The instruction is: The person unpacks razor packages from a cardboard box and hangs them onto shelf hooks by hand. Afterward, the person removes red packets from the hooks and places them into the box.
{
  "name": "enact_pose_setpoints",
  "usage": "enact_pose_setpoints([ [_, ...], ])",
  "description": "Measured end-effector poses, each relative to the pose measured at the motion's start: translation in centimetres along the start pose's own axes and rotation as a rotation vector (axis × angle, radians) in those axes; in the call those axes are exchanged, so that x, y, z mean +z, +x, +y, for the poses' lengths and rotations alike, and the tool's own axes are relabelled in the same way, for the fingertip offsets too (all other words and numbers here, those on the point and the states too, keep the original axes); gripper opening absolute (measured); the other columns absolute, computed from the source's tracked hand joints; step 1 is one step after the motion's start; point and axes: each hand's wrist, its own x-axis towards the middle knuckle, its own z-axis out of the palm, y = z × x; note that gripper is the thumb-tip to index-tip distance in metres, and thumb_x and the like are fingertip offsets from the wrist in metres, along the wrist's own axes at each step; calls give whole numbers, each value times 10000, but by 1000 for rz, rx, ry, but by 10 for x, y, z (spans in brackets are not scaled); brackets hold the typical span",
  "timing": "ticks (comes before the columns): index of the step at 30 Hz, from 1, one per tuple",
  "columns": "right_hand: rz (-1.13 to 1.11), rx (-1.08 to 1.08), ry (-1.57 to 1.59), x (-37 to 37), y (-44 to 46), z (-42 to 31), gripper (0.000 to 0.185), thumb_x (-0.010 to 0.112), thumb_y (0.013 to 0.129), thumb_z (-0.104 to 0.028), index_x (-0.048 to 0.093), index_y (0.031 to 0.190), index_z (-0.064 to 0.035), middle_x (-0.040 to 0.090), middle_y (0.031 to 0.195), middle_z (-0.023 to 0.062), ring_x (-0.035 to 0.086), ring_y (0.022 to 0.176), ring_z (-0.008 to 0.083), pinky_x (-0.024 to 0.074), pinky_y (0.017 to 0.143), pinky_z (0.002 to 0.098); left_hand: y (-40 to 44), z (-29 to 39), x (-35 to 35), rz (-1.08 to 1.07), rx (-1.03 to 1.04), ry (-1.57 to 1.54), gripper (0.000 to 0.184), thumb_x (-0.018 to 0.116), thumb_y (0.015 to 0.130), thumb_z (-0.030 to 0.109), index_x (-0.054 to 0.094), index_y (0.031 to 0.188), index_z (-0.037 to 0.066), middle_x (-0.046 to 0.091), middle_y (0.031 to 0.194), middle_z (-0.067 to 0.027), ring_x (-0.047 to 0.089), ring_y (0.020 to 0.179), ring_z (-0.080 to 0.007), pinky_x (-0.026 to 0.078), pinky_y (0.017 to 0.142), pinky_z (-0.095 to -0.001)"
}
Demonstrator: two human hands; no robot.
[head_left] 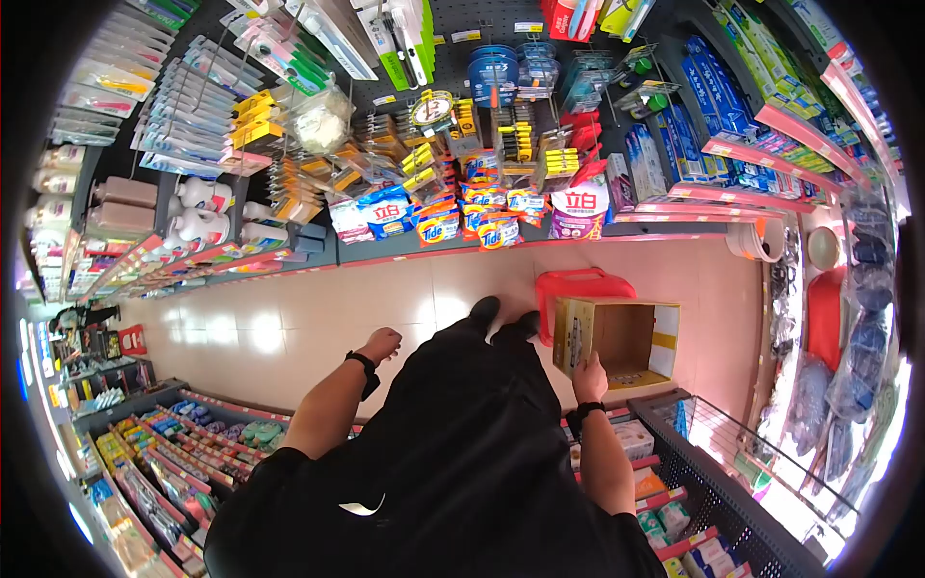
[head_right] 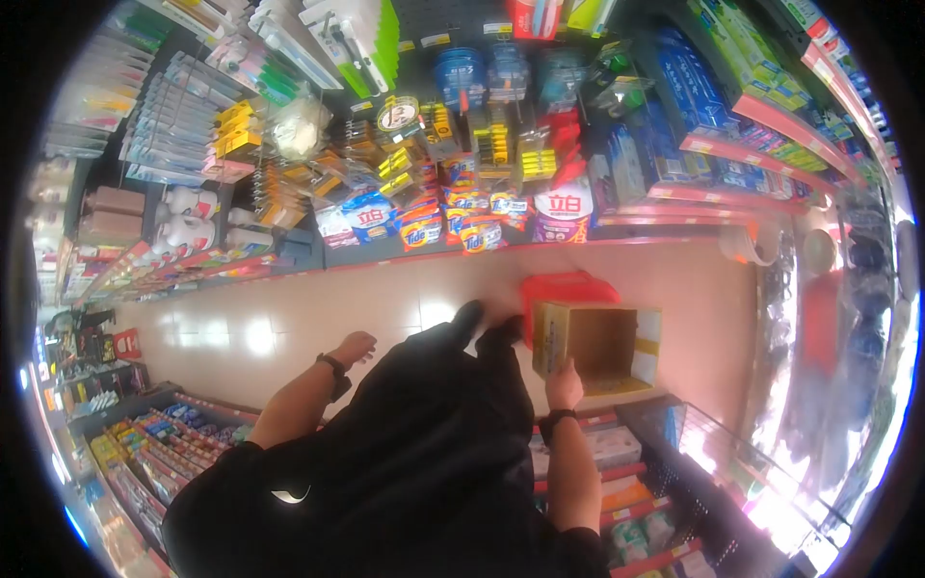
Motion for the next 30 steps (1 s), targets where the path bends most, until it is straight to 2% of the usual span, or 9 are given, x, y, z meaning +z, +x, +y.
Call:
enact_pose_setpoints([
  [6,-114,-79,45,10,3,-3,294,559,915,-254,543,1156,-86,685,981,250,649,925,464,508,777,574,-21,11,19,51,23,-21,281,559,896,246,661,1025,17,670,871,-97,654,714,-198,520,573,-337],
  [8,-132,-97,18,14,0,-1,324,430,992,-321,526,1209,-101,687,1023,238,645,963,466,492,803,595,-26,13,20,54,31,-35,281,557,902,238,657,1034,10,673,875,-101,661,721,-200,524,577,-337],
  [13,-180,-67,-29,18,5,-1,315,450,972,-292,525,1229,-126,693,1027,236,651,981,464,503,816,591,-15,4,12,38,12,-49,290,552,899,228,656,1042,-2,674,876,-108,658,714,-199,524,569,-337],
  [15,-194,-39,-28,18,7,-1,298,542,919,-239,523,1176,-89,680,1002,275,646,949,480,507,796,591,-7,-1,8,21,14,-46,291,551,896,224,657,1040,-5,674,877,-109,654,707,-198,522,564,-337],
  [17,-190,-9,-53,19,8,-5,296,541,919,-242,530,1174,-92,682,1001,276,648,955,478,510,801,589,6,-5,2,11,10,-61,293,545,892,217,662,1032,-13,674,876,-111,648,692,-196,520,558,-334],
  [24,-66,209,-147,14,-1,-24,273,517,920,-251,567,1148,-109,691,1017,259,661,973,463,525,820,572,50,-13,-51,-141,56,-53,308,543,894,228,661,1054,-7,676,883,-107,649,703,-195,530,577,-332],
  [30,-29,283,-154,4,-5,-49,298,521,924,-293,580,1153,-113,687,1056,253,647,1012,465,514,841,567,91,-33,-122,-36,5,-71,282,545,892,220,651,1033,0,669,862,-106,648,688,-212,517,546,-356],
])
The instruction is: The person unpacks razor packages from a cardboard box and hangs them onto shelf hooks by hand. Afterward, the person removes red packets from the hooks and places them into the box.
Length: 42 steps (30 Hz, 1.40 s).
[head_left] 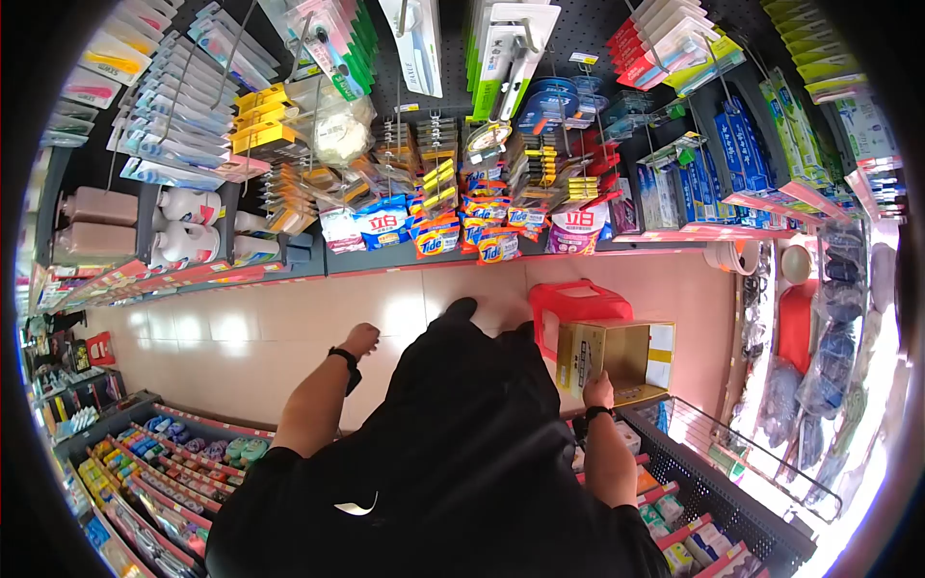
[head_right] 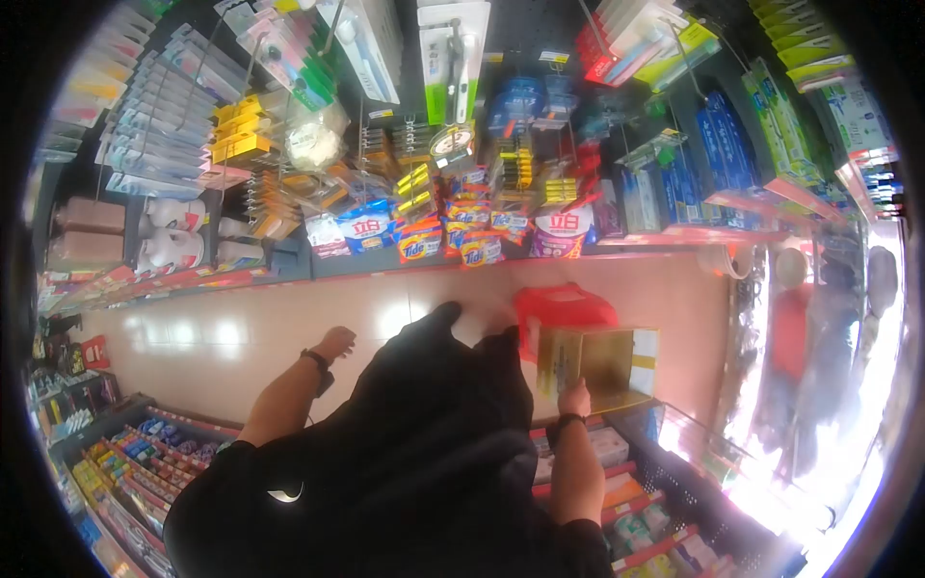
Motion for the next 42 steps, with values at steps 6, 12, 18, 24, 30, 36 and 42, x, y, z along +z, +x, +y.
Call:
enact_pose_setpoints([
  [6,-24,38,22,-21,-15,-28,339,533,940,-376,606,1154,-123,677,1105,248,618,1083,464,497,883,558,11,-3,-42,46,-59,-50,289,535,908,221,637,1073,8,663,917,-126,649,715,-227,518,563,-374],
  [12,-17,18,45,-5,-23,-29,320,535,924,-341,600,1168,-144,680,1080,250,633,1038,468,504,856,560,9,-1,-30,-54,-148,-43,256,533,926,237,629,1071,50,657,919,-96,636,718,-215,516,596,-364],
  [18,-27,-13,87,11,-59,-45,304,519,907,-303,588,1158,-145,683,1014,265,642,984,475,505,824,572,4,17,-15,-147,-66,55,246,525,916,223,628,1033,32,651,902,-96,634,724,-219,510,583,-366],
  [24,-58,-89,16,37,-99,-44,278,508,909,-278,570,1140,-136,687,955,263,652,927,474,503,798,579,7,40,-25,-100,10,109,221,546,914,244,619,964,41,623,851,-71,607,705,-190,478,562,-327],
  [30,-190,-130,-80,44,-141,-52,305,478,936,-256,566,1169,-80,705,967,251,677,947,439,527,813,537,-2,39,-31,-76,26,134,233,548,915,248,618,997,42,628,857,-75,608,692,-188,484,563,-331],
  [36,-172,-248,-1,67,-171,-31,254,482,933,-239,558,1119,-83,703,866,242,682,854,447,527,753,551,-14,13,-20,-94,5,193,247,532,911,230,640,1024,38,646,883,-87,622,706,-190,498,574,-330],
  [42,-93,-359,-3,96,-187,-8,256,487,932,-214,571,1125,-68,698,822,227,685,788,437,530,693,556,-52,-1,-4,-80,71,244,270,524,916,238,644,1035,28,654,896,-96,636,727,-192,504,580,-324],
])
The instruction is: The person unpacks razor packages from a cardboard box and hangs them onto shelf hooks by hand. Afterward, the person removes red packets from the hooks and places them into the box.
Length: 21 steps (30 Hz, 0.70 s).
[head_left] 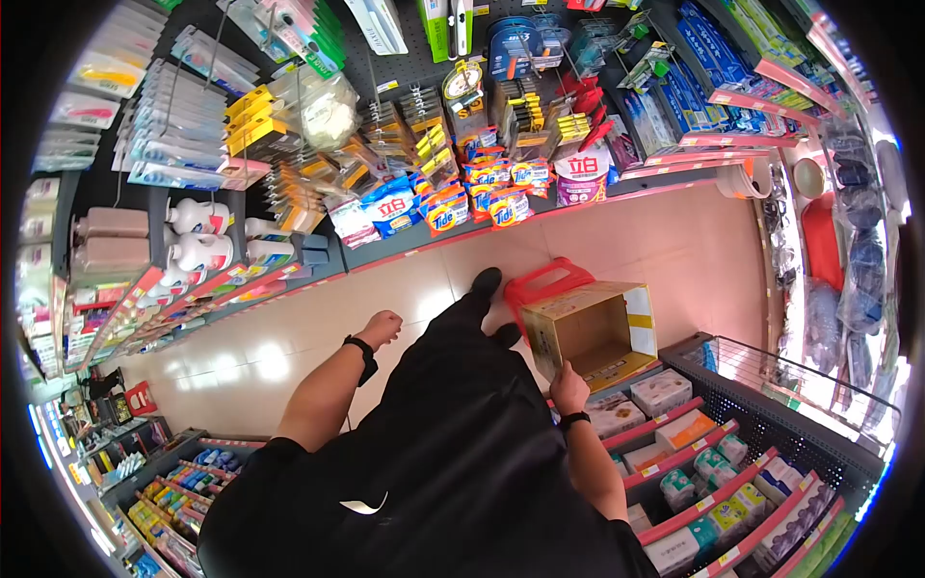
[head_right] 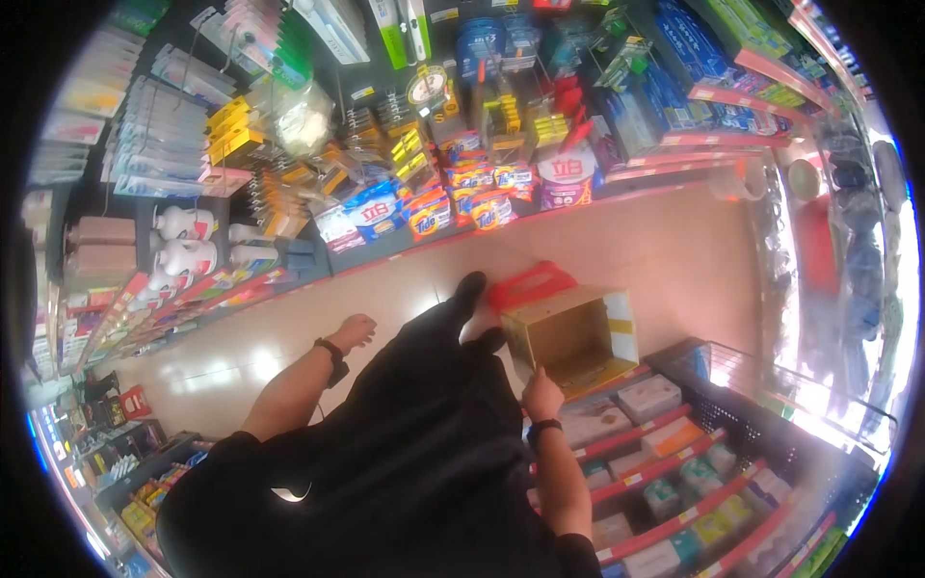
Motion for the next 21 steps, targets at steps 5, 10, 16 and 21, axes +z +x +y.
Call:
enact_pose_setpoints([
  [5,55,-82,-12,37,3,21,328,548,910,-213,574,1223,-116,706,861,197,685,806,409,538,700,549,-46,-25,16,69,44,-16,285,530,920,255,644,1039,22,662,907,-104,648,728,-195,507,581,-323],
  [10,40,-67,-19,47,9,27,286,548,922,-223,574,1184,-111,709,915,194,689,838,404,543,717,539,-73,-99,24,9,38,76,319,531,895,218,671,1064,-13,682,877,-121,666,704,-218,526,553,-347],
  [16,-77,7,-8,29,5,14,327,457,954,-223,542,1244,-98,703,1013,229,681,961,420,528,812,544,-57,-209,21,-86,101,340,326,546,871,198,681,1060,-30,706,914,-144,683,703,-242,557,569,-382],
  [21,-22,3,59,46,10,22,344,504,940,-268,539,1246,-114,696,993,244,675,923,443,524,795,575,-71,-177,15,47,-86,47,318,548,876,207,679,1045,-29,701,889,-126,689,702,-235,558,558,-385],
])
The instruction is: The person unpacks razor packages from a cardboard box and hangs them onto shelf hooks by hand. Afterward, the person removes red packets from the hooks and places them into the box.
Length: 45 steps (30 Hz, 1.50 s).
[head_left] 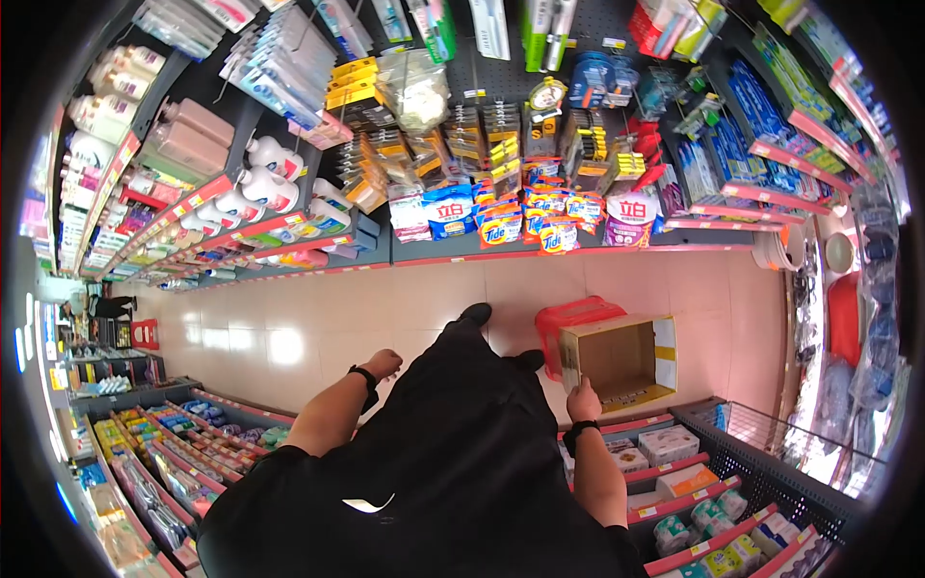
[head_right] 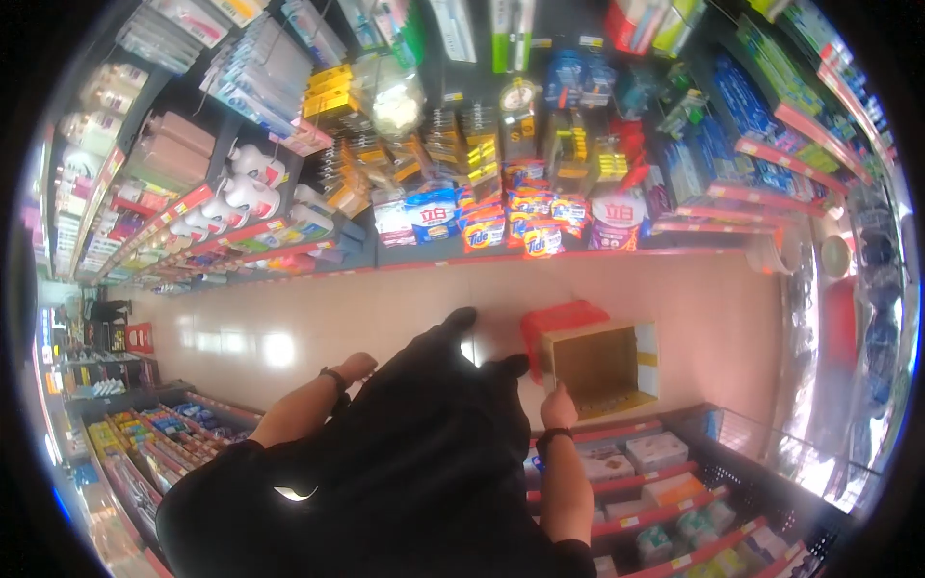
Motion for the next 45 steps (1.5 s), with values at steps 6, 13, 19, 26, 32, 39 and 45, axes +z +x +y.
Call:
enact_pose_setpoints([
  [6,-124,93,0,-7,7,-18,493,479,887,-170,496,1376,-112,661,1112,297,628,1067,465,504,906,549,-12,71,-30,79,142,-200,266,539,879,204,672,967,-9,645,783,-78,624,657,-183,495,542,-331],
  [13,-49,247,2,1,15,-26,409,486,874,-157,582,1260,-65,653,1132,296,612,1103,460,490,940,543,38,41,-104,32,141,-159,262,538,885,199,685,936,-12,646,748,-90,622,631,-188,497,531,-345],
  [19,-35,293,-55,-16,-9,-64,384,473,890,-201,595,1207,-23,647,1138,300,603,1111,467,487,938,551,98,-46,-182,-16,92,105,258,533,899,188,695,914,-12,687,785,-122,685,670,-247,548,556,-397],
  [26,14,292,-104,-13,-17,-87,347,464,892,-210,604,1132,-2,654,1081,314,613,1052,493,486,909,576,120,-36,-209,-46,15,-73,226,515,879,152,668,898,-14,681,797,-136,694,692,-257,549,564,-397],
  [32,95,333,32,-15,-32,-112,346,478,904,-263,603,1119,-23,664,1057,305,626,1021,490,491,880,588,89,44,-194,-60,100,-156,257,534,882,228,667,953,19,650,848,-84,633,699,-197,506,564,-342],
  [39,150,385,43,17,-48,-123,293,500,913,-301,623,1103,-115,692,1000,250,654,950,465,514,809,577,95,54,-199,-131,118,-66,268,541,895,241,649,1031,37,646,874,-86,620,694,-190,494,560,-326],
  [45,194,399,2,50,-70,-129,305,535,921,-300,619,1179,-160,712,955,208,682,912,419,532,757,549,105,34,-225,-92,47,-3,254,550,901,241,635,1038,45,638,874,-84,613,695,-195,491,572,-343],
])
